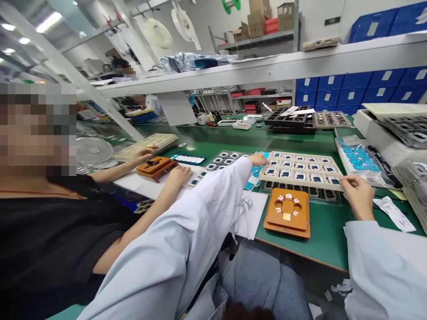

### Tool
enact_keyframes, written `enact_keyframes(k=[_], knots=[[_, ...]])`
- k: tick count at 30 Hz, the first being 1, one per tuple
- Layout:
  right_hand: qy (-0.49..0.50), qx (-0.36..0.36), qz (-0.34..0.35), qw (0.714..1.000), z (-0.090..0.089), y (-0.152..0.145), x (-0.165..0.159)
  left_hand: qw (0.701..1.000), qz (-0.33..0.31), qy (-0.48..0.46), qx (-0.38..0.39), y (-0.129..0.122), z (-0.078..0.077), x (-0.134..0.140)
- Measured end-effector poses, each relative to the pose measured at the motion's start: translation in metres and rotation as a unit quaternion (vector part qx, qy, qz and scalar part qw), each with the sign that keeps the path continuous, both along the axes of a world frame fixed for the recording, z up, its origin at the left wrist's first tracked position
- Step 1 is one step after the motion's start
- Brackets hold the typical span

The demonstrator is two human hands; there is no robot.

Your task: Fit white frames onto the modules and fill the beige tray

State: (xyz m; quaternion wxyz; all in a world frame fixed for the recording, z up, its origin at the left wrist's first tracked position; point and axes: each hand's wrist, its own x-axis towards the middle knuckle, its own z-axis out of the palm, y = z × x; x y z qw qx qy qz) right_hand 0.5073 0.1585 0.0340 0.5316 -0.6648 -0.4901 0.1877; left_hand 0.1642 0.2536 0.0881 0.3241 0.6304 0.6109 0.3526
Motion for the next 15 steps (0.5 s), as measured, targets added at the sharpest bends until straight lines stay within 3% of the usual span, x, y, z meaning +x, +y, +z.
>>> enact_keyframes(k=[4,9,12,15], knots=[[0.136,0.119,-0.022,0.983,0.009,-0.001,-0.01,0.995,0.012,0.008,-0.097,-0.013,0.022,-0.006],[0.247,0.243,-0.039,0.937,0.021,-0.002,-0.018,0.995,0.054,-0.025,-0.077,-0.045,0.031,-0.006],[0.287,0.248,-0.041,0.924,0.024,-0.005,-0.019,0.993,0.064,-0.068,-0.077,-0.062,0.029,-0.008],[0.31,0.196,0.003,0.93,0.023,-0.009,-0.02,0.985,0.066,-0.132,-0.089,-0.075,0.031,-0.02]])
